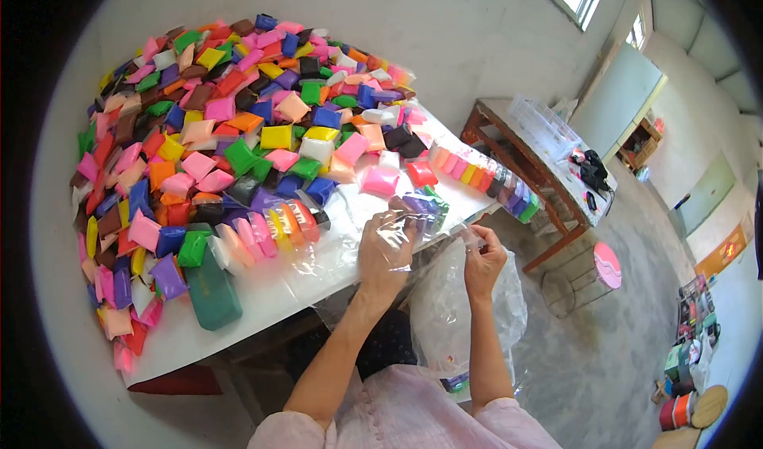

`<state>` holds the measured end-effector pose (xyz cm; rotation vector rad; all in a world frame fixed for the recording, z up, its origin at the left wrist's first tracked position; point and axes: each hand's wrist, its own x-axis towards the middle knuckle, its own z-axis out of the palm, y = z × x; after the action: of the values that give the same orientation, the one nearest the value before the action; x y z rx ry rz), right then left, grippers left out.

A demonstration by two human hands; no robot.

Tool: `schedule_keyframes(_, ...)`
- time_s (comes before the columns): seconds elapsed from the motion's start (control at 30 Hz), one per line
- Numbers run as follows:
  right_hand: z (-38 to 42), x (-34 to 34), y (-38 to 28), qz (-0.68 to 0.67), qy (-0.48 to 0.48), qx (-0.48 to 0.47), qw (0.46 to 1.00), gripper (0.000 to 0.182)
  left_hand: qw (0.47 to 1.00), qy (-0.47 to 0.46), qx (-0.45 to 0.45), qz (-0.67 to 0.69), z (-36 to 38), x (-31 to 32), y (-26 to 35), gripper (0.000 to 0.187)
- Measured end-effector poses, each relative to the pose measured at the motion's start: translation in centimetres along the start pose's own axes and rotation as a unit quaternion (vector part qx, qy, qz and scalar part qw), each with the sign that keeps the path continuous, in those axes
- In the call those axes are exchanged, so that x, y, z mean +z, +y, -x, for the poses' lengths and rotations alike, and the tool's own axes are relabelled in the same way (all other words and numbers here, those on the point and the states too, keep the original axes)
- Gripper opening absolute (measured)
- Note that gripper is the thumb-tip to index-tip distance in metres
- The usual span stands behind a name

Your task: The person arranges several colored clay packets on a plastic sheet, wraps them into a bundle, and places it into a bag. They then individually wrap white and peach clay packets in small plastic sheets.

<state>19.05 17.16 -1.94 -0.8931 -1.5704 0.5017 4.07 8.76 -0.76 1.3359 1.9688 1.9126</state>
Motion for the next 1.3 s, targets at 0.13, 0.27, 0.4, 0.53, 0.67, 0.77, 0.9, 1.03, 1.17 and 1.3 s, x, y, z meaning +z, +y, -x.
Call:
schedule_keyframes(0.13, -0.5, -2.5, -2.6, 0.084, 0.042, -0.049, 0.994, 0.028, 0.989, -0.001, 0.094, -0.113, -0.2, -0.1, -0.3, 0.034)
schedule_keyframes(0.27, -2.2, -3.0, -11.9, 0.009, 0.045, -0.066, 0.997, 0.023, 0.984, 0.01, 0.109, -0.139, 0.0, 0.3, -0.7, 0.036)
schedule_keyframes(0.4, -3.9, 2.4, -19.3, -0.024, -0.258, -0.104, 0.96, 0.019, 0.963, -0.035, 0.159, -0.216, -0.1, 1.3, -2.7, 0.045)
schedule_keyframes(0.53, -4.1, 10.8, -19.7, 0.169, -0.419, -0.155, 0.879, 0.054, 0.993, -0.031, 0.111, -0.023, 1.3, 1.4, -3.0, 0.045)
schedule_keyframes(0.67, -4.3, 15.0, -17.1, 0.175, -0.497, -0.168, 0.833, 0.058, 0.972, -0.018, 0.179, -0.153, 0.6, 1.6, -3.7, 0.039)
schedule_keyframes(0.77, -4.7, 15.5, -16.5, 0.191, -0.569, -0.114, 0.792, 0.047, 0.942, -0.005, 0.21, -0.263, 0.3, 1.5, -3.0, 0.032)
schedule_keyframes(0.9, -4.3, 15.6, -16.4, 0.235, -0.525, -0.152, 0.804, 0.037, 0.943, 0.022, 0.222, -0.248, 0.8, 1.9, -3.5, 0.038)
schedule_keyframes(1.03, -3.5, 15.9, -16.7, 0.269, -0.511, -0.187, 0.795, 0.036, 0.943, -0.002, 0.24, -0.233, 1.1, 0.9, -3.4, 0.039)
schedule_keyframes(1.17, -3.0, 15.9, -16.2, 0.272, -0.487, -0.202, 0.805, 0.036, 0.962, 0.055, 0.244, -0.109, 1.8, 4.0, -7.2, 0.05)
schedule_keyframes(1.3, -4.0, 10.4, -18.4, 0.172, -0.345, -0.137, 0.913, 0.035, 0.987, -0.054, 0.149, -0.021, 0.7, 0.5, -3.5, 0.056)
